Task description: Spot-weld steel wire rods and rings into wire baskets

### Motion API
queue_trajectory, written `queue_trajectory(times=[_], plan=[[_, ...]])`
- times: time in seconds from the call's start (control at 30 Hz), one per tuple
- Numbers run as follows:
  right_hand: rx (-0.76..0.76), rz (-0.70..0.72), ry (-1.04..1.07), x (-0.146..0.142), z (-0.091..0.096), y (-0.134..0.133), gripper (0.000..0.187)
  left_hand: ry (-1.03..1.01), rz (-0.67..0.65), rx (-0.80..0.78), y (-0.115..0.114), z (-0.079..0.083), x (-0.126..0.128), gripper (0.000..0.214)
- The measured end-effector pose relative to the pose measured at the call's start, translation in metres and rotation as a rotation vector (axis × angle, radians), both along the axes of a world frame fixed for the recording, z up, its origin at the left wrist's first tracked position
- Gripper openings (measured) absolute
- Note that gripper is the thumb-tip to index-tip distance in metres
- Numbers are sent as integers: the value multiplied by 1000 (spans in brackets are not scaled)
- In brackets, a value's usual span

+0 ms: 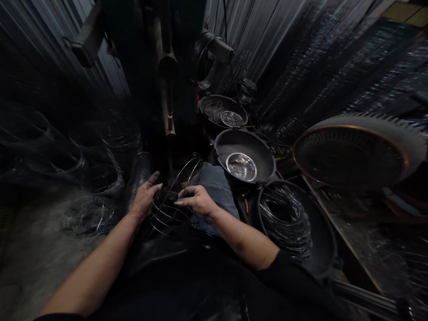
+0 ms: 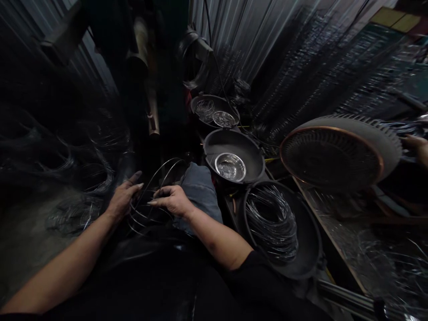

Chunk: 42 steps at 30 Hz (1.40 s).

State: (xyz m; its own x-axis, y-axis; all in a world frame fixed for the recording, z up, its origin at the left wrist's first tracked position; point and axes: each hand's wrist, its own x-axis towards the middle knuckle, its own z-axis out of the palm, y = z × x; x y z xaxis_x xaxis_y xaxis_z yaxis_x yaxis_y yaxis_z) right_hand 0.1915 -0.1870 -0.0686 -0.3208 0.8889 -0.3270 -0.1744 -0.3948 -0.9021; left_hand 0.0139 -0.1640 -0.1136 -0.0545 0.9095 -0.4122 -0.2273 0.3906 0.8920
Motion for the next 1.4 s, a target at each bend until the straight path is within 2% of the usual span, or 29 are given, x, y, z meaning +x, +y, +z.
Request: queue_trajectory(times=[0.13, 0.37, 0.53, 0.73, 0.87, 1.03, 1.1, 1.17, 1.27, 1.3, 1.4], plan=[[-24, 36, -24, -2, 5, 6, 39, -40, -11, -6, 0, -3, -1, 86], [26, 94, -13, -6, -3, 12, 39, -81, -9, -41, 1, -8, -3, 85], [28, 48, 43, -1, 4, 10, 41, -33, -5, -34, 0, 0, -2, 83], [-117, -125, 207, 2, 4, 16, 52, 27, -12, -19, -1, 3, -3, 86], [-85, -132, 205, -7, 7, 22, 50, 62, 2, -8, -2, 2, -5, 92], [-114, -77, 179, -11, 15, 22, 52, 105, -30, -7, -7, 7, -5, 92], [-106, -88, 176, -8, 16, 18, 53, 145, -36, -35, -6, 13, -6, 87], [-73, -102, 148, -6, 16, 13, 53, 298, 4, -20, -2, 25, -7, 75], [47, -51, 91, -12, 15, 5, 46, 585, 82, 164, 8, 58, -5, 57], [105, -21, 78, -16, 15, 3, 43, 661, 57, 255, 12, 71, -2, 54], [312, 32, -23, -32, 11, -2, 24, 883, -171, 451, 18, 109, 12, 48]])
